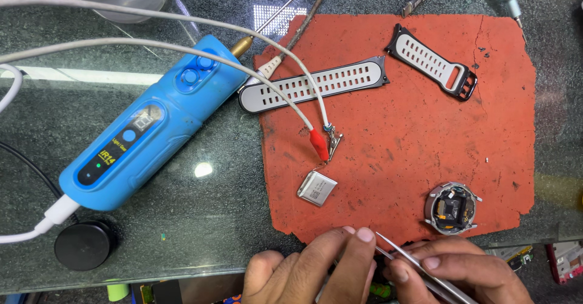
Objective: The person uses tweezers and a small metal tool to scrape and clean a small electronic component on a workbench. They repeatedly scrape the component's surface and then place it into a disassembled smartwatch case.
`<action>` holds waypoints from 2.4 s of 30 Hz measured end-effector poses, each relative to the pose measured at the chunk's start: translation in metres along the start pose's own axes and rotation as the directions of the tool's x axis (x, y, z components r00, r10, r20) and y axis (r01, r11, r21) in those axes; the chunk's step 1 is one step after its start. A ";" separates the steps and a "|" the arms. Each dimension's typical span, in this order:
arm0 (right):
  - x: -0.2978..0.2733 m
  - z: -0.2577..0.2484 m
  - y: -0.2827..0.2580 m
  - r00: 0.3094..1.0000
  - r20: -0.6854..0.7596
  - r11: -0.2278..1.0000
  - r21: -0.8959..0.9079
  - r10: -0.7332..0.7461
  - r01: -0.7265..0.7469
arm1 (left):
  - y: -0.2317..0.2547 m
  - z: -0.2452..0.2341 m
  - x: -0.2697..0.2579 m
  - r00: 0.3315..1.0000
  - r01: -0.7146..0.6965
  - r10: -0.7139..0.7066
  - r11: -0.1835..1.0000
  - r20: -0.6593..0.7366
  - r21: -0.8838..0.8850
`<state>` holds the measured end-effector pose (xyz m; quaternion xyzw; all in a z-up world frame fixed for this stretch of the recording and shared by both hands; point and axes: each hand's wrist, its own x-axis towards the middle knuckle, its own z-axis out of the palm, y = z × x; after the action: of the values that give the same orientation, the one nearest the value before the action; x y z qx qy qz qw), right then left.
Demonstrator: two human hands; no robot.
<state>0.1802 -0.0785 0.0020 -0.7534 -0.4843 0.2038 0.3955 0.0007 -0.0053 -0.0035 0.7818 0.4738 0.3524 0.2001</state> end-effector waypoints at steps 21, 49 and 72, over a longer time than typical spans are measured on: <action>0.003 0.002 -0.002 0.999 -0.003 0.999 -0.024 -0.038 0.038 | 0.004 -0.001 -0.001 0.999 0.039 -0.039 0.999 0.010 -0.014; 0.001 0.005 -0.001 0.994 -0.002 0.994 0.006 -0.106 0.106 | 0.006 -0.001 0.005 0.999 0.033 -0.033 0.999 -0.025 -0.010; -0.019 -0.080 0.063 0.656 0.712 0.952 0.056 -0.251 0.302 | 0.004 -0.037 0.027 0.991 0.025 0.010 0.964 0.133 -0.263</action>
<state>0.2627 -0.1405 -0.0015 -0.5460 -0.7143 0.3997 0.1785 -0.0165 0.0156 0.0333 0.7682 0.4111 0.3585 0.3351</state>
